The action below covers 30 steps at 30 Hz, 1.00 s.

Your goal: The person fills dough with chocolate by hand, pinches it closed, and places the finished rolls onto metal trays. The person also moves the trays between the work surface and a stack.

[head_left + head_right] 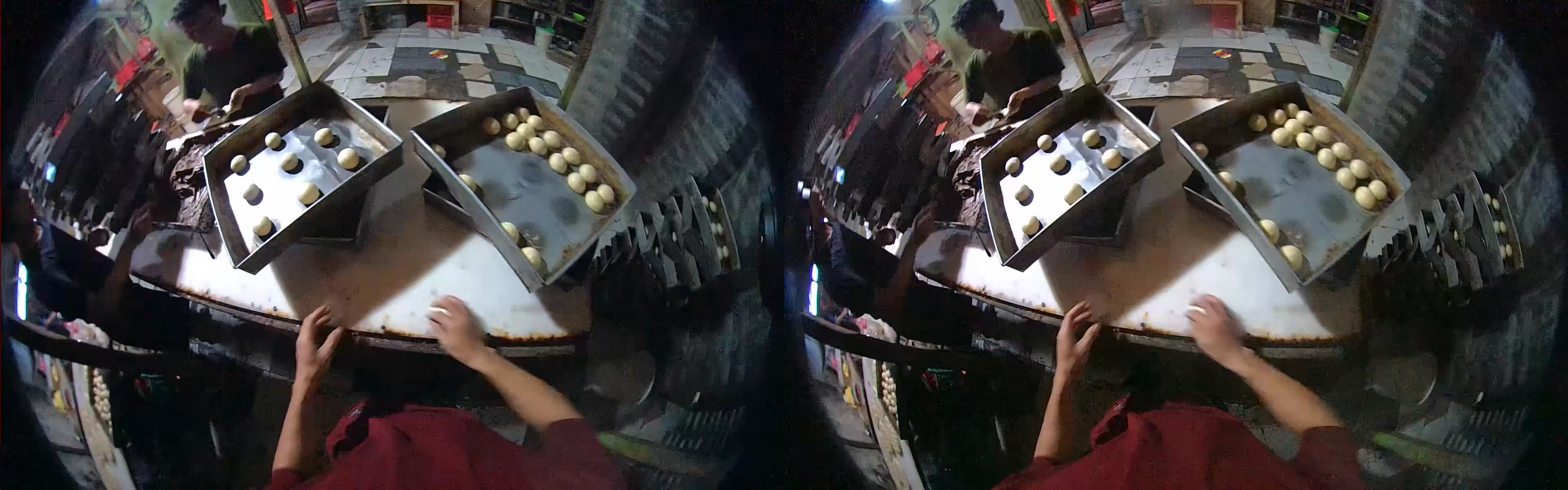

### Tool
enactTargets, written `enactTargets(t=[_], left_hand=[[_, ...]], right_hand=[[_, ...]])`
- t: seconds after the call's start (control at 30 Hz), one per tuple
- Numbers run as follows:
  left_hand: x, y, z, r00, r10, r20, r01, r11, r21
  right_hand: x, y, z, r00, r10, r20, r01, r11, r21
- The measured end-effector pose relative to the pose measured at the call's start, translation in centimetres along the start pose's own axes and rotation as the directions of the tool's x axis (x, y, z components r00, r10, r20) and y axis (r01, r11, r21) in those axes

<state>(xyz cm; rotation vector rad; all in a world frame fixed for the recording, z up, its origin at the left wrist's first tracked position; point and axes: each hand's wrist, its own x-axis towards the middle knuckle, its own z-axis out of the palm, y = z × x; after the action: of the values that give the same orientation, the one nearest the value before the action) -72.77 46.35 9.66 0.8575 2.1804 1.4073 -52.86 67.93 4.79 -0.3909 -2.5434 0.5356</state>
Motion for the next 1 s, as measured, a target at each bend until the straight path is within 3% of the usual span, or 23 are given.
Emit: enactTargets(t=[0.03, 0.07, 0.1, 0.13, 0.17, 0.2, 0.27, 0.3, 0.33, 0.37, 0.4, 0.47, 0.57, 0.6, 0.63, 0.7, 0.73, 0.77, 0.8, 0.9, 0.93, 0.97, 1.0], left_hand=[[-1.2, -0.8, -1.9, 0.999, -0.032, -0.037, 0.033, 0.999, 0.017], [-2.3, -1.8, -3.0, 0.993, -0.074, -0.092, 0.073, 0.997, -0.018], [-3.1, -2.7, -3.5, 0.991, -0.089, -0.099, 0.087, 0.996, -0.025], [-3.6, -3.4, -4.1, 0.985, -0.137, -0.104, 0.129, 0.989, -0.078], [-3.5, -4.1, -4.6, 0.977, -0.180, -0.111, 0.165, 0.977, -0.133], [-2.8, -4.5, -4.2, 0.991, -0.102, -0.083, 0.080, 0.970, -0.232], [0.1, -2.2, -4.0, 0.994, -0.014, 0.111, 0.037, 0.976, -0.215], [1.8, -1.1, -4.4, 0.969, 0.071, 0.238, -0.025, 0.981, -0.191], [3.4, -0.5, -4.9, 0.929, 0.129, 0.348, -0.043, 0.969, -0.243], [5.3, 0.0, -5.7, 0.872, 0.198, 0.448, -0.064, 0.953, -0.296], [7.0, 0.6, -6.9, 0.809, 0.277, 0.519, -0.150, 0.950, -0.272], [9.5, 0.3, -9.5, 0.699, 0.371, 0.612, -0.164, 0.915, -0.367], [11.8, -1.6, -12.6, 0.593, 0.455, 0.665, -0.136, 0.870, -0.474], [12.3, -2.2, -13.5, 0.575, 0.478, 0.664, -0.109, 0.849, -0.517], [12.4, -2.9, -14.4, 0.560, 0.498, 0.662, -0.078, 0.828, -0.556], [12.4, -4.5, -16.0, 0.534, 0.518, 0.668, -0.048, 0.807, -0.588], [12.1, -5.3, -16.6, 0.565, 0.523, 0.638, -0.019, 0.781, -0.624], [11.8, -6.2, -17.1, 0.596, 0.524, 0.609, 0.005, 0.755, -0.656], [11.0, -7.0, -17.7, 0.639, 0.491, 0.592, 0.021, 0.758, -0.652], [8.0, -8.9, -19.5, 0.780, 0.337, 0.528, 0.100, 0.765, -0.636], [6.4, -9.2, -20.3, 0.802, 0.316, 0.508, 0.093, 0.772, -0.628], [4.5, -9.3, -21.1, 0.881, 0.156, 0.448, 0.225, 0.695, -0.683], [2.5, -9.6, -21.6, 0.921, -0.021, 0.390, 0.329, 0.580, -0.745]], right_hand=[[-2.2, 1.9, -0.4, 0.965, 0.254, 0.066, -0.260, 0.960, 0.106], [-0.5, 3.0, -3.6, 0.976, 0.135, 0.169, -0.140, 0.990, 0.016], [0.4, 4.8, -3.0, 0.978, 0.203, -0.051, -0.209, 0.957, -0.203], [3.4, 5.0, -2.9, 0.945, 0.312, -0.098, -0.321, 0.942, -0.097], [5.8, 6.2, -0.8, 0.938, 0.264, -0.225, -0.296, 0.948, -0.121], [8.1, 6.4, 1.3, 0.913, 0.306, -0.269, -0.327, 0.945, -0.033], [10.7, 5.0, 5.3, 0.878, 0.354, -0.322, -0.348, 0.934, 0.079], [9.8, 3.6, 6.4, 0.885, 0.428, -0.184, -0.417, 0.904, 0.095], [10.0, 0.1, 5.1, 0.912, 0.400, -0.095, -0.396, 0.916, 0.063], [9.2, -1.6, 4.9, 0.926, 0.334, -0.174, -0.317, 0.941, 0.119], [8.5, -3.3, 3.5, 0.939, 0.322, -0.120, -0.314, 0.946, 0.077], [6.6, -4.9, 1.3, 0.943, 0.328, 0.055, -0.311, 0.929, -0.201], [6.0, -4.2, -1.5, 0.703, 0.620, 0.348, -0.482, 0.775, -0.408], [7.7, -3.3, -2.8, 0.474, 0.713, 0.517, -0.663, 0.675, -0.323], [10.3, -3.1, -3.7, 0.219, 0.704, 0.675, -0.813, 0.515, -0.273], [20.1, -5.6, -5.2, 0.521, 0.544, 0.658, -0.700, 0.713, -0.035], [27.0, -7.7, -5.4, 0.692, 0.401, 0.601, -0.514, 0.858, 0.019], [32.3, -7.7, -4.7, 0.760, 0.367, 0.537, -0.502, 0.856, 0.125], [37.4, -7.3, -3.1, 0.891, 0.275, 0.360, -0.321, 0.944, 0.073], [52.9, -3.5, 4.3, 0.987, -0.061, 0.151, 0.081, 0.988, -0.131], [56.3, -0.9, 7.9, 0.990, -0.015, 0.139, 0.036, 0.988, -0.153], [58.8, 1.3, 11.1, 0.991, 0.027, 0.129, -0.004, 0.985, -0.172], [60.2, 3.0, 13.7, 0.970, 0.088, 0.226, -0.042, 0.979, -0.200]])
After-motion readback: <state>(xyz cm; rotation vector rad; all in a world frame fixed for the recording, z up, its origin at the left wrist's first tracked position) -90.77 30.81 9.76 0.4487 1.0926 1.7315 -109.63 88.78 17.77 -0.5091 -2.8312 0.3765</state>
